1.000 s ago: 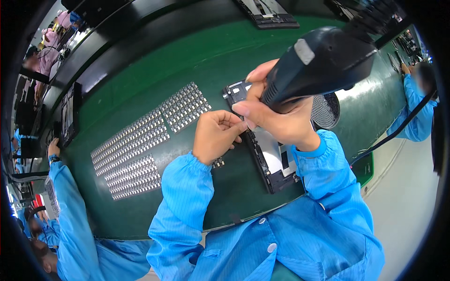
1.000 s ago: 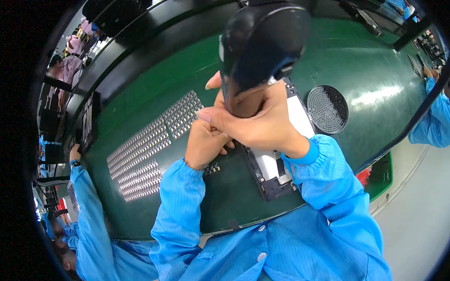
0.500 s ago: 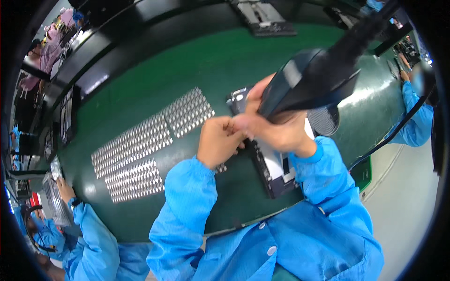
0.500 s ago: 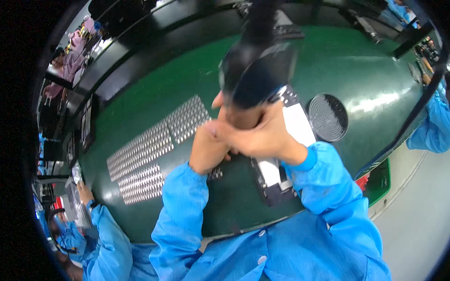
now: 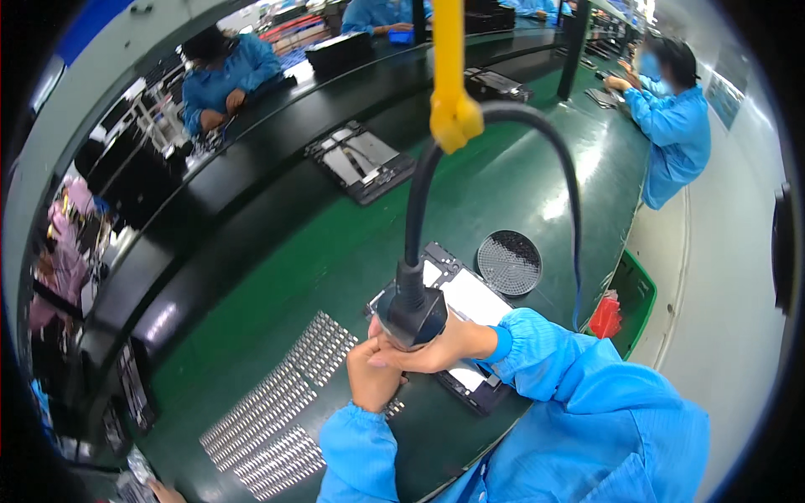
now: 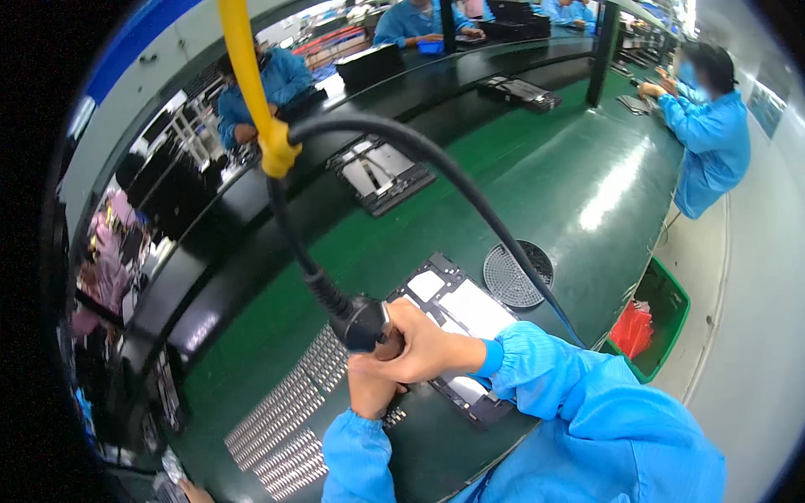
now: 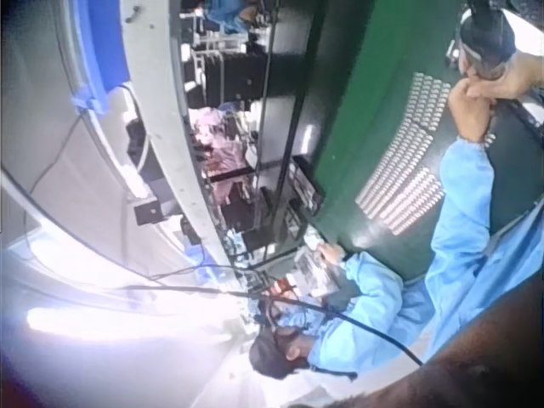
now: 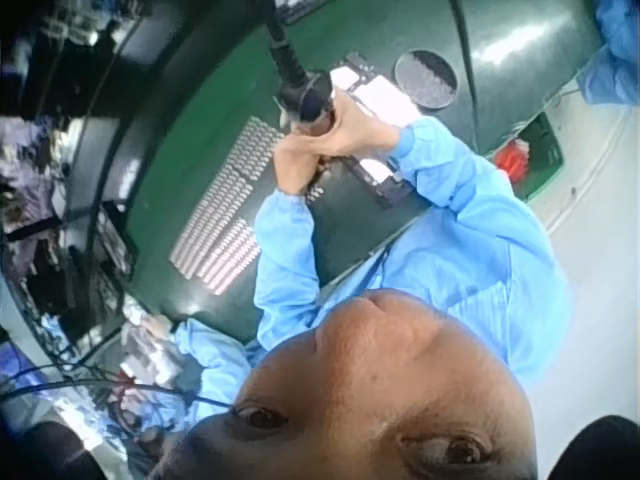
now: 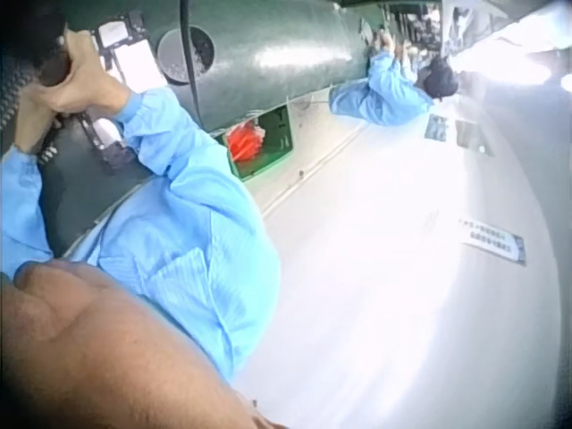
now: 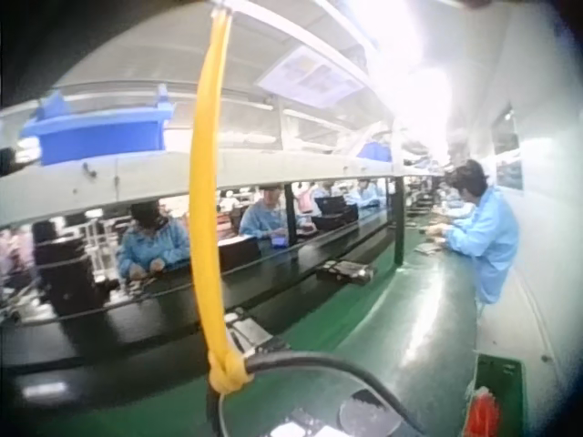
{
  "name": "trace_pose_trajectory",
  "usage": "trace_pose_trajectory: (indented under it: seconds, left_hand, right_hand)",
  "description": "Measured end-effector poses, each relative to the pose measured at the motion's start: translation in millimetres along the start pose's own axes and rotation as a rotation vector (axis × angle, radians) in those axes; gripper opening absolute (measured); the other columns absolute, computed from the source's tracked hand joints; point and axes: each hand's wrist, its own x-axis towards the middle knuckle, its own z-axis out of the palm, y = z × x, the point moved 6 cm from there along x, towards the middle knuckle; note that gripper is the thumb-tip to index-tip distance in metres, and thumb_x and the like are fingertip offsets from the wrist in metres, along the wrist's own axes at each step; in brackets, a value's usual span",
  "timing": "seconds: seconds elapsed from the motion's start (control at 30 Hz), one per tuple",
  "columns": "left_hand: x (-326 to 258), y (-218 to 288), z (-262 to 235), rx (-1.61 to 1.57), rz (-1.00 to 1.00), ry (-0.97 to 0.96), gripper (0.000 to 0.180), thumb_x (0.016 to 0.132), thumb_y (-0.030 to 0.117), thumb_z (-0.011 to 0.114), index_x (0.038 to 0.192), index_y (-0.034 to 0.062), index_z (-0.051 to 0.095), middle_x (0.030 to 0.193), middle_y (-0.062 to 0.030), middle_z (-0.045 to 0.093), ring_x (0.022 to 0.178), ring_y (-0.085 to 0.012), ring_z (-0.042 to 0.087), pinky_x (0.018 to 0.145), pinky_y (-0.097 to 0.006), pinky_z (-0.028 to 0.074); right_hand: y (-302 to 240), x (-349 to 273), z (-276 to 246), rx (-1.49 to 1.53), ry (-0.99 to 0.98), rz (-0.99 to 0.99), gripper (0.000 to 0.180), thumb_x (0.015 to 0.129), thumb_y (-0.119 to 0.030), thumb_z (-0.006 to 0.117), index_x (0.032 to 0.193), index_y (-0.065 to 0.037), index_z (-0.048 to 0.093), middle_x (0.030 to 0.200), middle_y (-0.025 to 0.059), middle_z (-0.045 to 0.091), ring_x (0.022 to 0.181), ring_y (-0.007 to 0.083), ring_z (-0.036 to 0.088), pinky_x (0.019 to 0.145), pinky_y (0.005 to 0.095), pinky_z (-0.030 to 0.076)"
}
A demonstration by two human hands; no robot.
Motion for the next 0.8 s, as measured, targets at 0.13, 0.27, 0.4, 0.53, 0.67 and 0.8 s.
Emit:
trace_pose_trajectory:
  seconds: [0.13, 0.27, 0.4, 0.53, 0.67, 0.8]
  left_hand:
    - [1, -7, 4, 0.023, -0.003, 0.025, 0.034, 0.091, 0.027, 0.056, 0.074, -0.0015, 0.064, 0.063, -0.0030, 0.061, 0.049, -0.0079, 0.055, 0.040, -0.021, 0.044]
    - [3, -10, 4, 0.030, -0.068, -0.049, 0.018, 0.085, 0.015, 0.057, 0.096, 0.0011, 0.060, 0.073, -0.0053, 0.062, 0.053, -0.0119, 0.059, 0.038, -0.021, 0.044]
    - [1, -10, 4, -0.023, -0.023, -0.027, 0.014, 0.085, 0.013, 0.058, 0.085, -0.0006, 0.061, 0.065, -0.0048, 0.061, 0.051, -0.0102, 0.057, 0.039, -0.021, 0.043]
    - [4, -20, 0, -0.058, 0.014, 0.005, 0.004, 0.077, -0.006, 0.059, 0.078, -0.0046, 0.062, 0.060, -0.0063, 0.061, 0.050, -0.0092, 0.058, 0.041, -0.022, 0.045]
    - [1, -20, -7, -0.081, -0.028, 0.021, 0.001, 0.075, -0.004, 0.064, 0.075, -0.0048, 0.063, 0.061, -0.0055, 0.062, 0.052, -0.0089, 0.058, 0.045, -0.022, 0.046]
    - [2, -16, -3, -0.072, -0.049, 0.008, 0.011, 0.073, 0.002, 0.071, 0.071, -0.0052, 0.063, 0.063, -0.0070, 0.063, 0.051, -0.0078, 0.057, 0.045, -0.022, 0.044]
  right_hand:
    - [5, -7, -3, 0.085, 0.014, 0.101, 0.035, 0.073, -0.016, 0.078, 0.097, -0.002, 0.057, 0.089, 0.0068, 0.060, 0.079, 0.0136, 0.057, 0.069, 0.0293, 0.047]
    - [2, -4, -1, 0.247, 0.059, 0.218, 0.024, 0.072, -0.012, 0.075, 0.081, -0.004, 0.054, 0.067, 0.0011, 0.056, 0.060, 0.0093, 0.052, 0.054, 0.0260, 0.041]
    - [1, -7, -5, 0.190, 0.159, 0.080, 0.026, 0.071, -0.012, 0.075, 0.086, -0.003, 0.056, 0.072, 0.0011, 0.057, 0.067, 0.0091, 0.053, 0.060, 0.0255, 0.044]
    - [-1, -9, -4, 0.247, 0.130, 0.202, 0.031, 0.072, -0.007, 0.074, 0.096, -0.002, 0.054, 0.075, 0.0010, 0.058, 0.071, 0.0092, 0.056, 0.064, 0.0252, 0.045]
    - [-9, 2, 0, 0.073, -0.039, 0.083, 0.041, 0.076, 0.006, 0.069, 0.106, -0.001, 0.042, 0.066, 0.0043, 0.055, 0.061, 0.0118, 0.056, 0.055, 0.0262, 0.043]
    - [-15, -6, -5, 0.105, -0.051, 0.105, 0.060, 0.073, 0.014, 0.064, 0.123, -0.001, 0.034, 0.064, 0.0069, 0.054, 0.061, 0.0171, 0.057, 0.057, 0.0320, 0.046]
